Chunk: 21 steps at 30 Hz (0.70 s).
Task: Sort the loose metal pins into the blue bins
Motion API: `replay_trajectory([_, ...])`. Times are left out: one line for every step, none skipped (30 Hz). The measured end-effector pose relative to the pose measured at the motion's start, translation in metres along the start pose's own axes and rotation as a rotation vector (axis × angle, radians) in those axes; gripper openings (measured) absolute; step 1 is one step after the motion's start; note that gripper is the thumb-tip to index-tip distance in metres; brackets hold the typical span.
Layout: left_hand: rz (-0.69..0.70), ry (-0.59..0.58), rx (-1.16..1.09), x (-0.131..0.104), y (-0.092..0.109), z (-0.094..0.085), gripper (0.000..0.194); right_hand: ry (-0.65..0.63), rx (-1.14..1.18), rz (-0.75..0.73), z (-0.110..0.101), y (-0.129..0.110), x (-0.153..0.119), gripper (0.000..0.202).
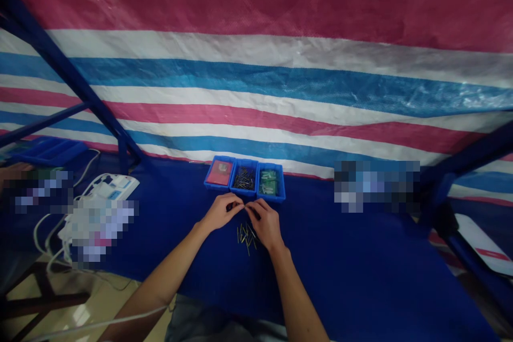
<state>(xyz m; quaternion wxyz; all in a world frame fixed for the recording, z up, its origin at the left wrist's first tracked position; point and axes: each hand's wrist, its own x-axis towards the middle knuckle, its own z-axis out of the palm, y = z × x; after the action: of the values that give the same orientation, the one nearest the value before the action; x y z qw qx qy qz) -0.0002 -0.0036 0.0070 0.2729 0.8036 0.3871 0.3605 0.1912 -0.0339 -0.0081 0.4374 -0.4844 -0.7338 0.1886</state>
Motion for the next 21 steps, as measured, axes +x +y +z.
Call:
replay_trajectory([-0.002,0.001,0.001,0.0000,-0.0001,0.0001,0.021,0.002,0.002,0.000,0.0000,-0.0002,0.0001,0.023])
replay_trajectory([-0.003,0.001,0.002,0.0000,-0.0001,0.0001,0.022,0.004,0.005,-0.002,0.0000,-0.0003,0.0002,0.024])
replay_trajectory([-0.003,0.002,0.002,0.0000,-0.0002,0.0002,0.022,0.005,0.007,-0.004,0.0000,-0.0005,0.0002,0.024])
replay_trajectory([-0.004,0.004,0.003,0.0000,-0.0002,0.0002,0.022,0.004,0.010,-0.005,0.0000,-0.0007,0.0003,0.025])
replay_trajectory([-0.003,0.006,0.004,-0.0001,-0.0003,0.0003,0.021,0.001,0.013,-0.005,0.0000,-0.0010,0.0004,0.025])
replay_trajectory([-0.004,0.008,0.005,-0.0001,-0.0003,0.0003,0.021,-0.005,0.015,-0.004,-0.0002,-0.0013,0.0005,0.024])
replay_trajectory([-0.005,0.010,0.007,-0.0001,-0.0003,0.0003,0.021,-0.013,0.016,-0.003,-0.0004,-0.0017,0.0006,0.024])
replay_trajectory([-0.007,0.011,0.008,-0.0001,-0.0002,0.0003,0.021,-0.020,0.014,-0.001,-0.0007,-0.0021,0.0007,0.024])
replay_trajectory([-0.009,0.011,0.009,-0.0001,-0.0002,0.0003,0.021,-0.025,0.012,0.001,-0.0009,-0.0024,0.0008,0.023])
replay_trajectory([-0.009,0.009,0.008,-0.0001,-0.0001,0.0002,0.021,-0.028,0.008,0.001,-0.0012,-0.0027,0.0010,0.023])
replay_trajectory([-0.008,0.007,0.006,-0.0001,0.0000,0.0001,0.022,-0.030,0.005,0.000,-0.0013,-0.0029,0.0011,0.022])
replay_trajectory([-0.007,0.006,0.003,-0.0002,0.0001,0.0000,0.022,-0.031,0.002,-0.002,-0.0015,-0.0030,0.0012,0.022])
replay_trajectory([-0.005,0.005,0.001,-0.0002,0.0001,0.0000,0.022,-0.031,0.001,-0.005,-0.0015,-0.0030,0.0014,0.023])
replay_trajectory([-0.003,0.005,0.000,-0.0002,0.0001,0.0000,0.022,-0.033,0.000,-0.007,-0.0016,-0.0029,0.0015,0.023])
replay_trajectory([-0.004,0.006,0.000,-0.0002,0.0001,0.0001,0.022,-0.036,0.000,-0.008,-0.0016,-0.0029,0.0016,0.023])
replay_trajectory([-0.005,0.007,0.000,-0.0002,0.0000,0.0002,0.022,-0.039,0.000,-0.009,-0.0017,-0.0028,0.0016,0.023])
replay_trajectory([-0.008,0.007,0.001,-0.0002,0.0000,0.0002,0.023,-0.042,-0.002,-0.008,-0.0019,-0.0029,0.0017,0.023])
replay_trajectory([-0.010,0.007,0.001,-0.0001,0.0000,0.0003,0.024,-0.044,-0.003,-0.008,-0.0021,-0.0031,0.0018,0.023])
replay_trajectory([-0.011,0.006,0.001,-0.0001,0.0001,0.0003,0.024,-0.046,-0.005,-0.008,-0.0024,-0.0034,0.0019,0.023])
replay_trajectory([-0.011,0.006,0.000,0.0000,0.0002,0.0003,0.025,-0.050,-0.005,-0.009,-0.0027,-0.0039,0.0020,0.023])
replay_trajectory([-0.011,0.006,-0.002,0.0001,0.0004,0.0002,0.025,-0.053,-0.006,-0.009,-0.0030,-0.0044,0.0021,0.023])
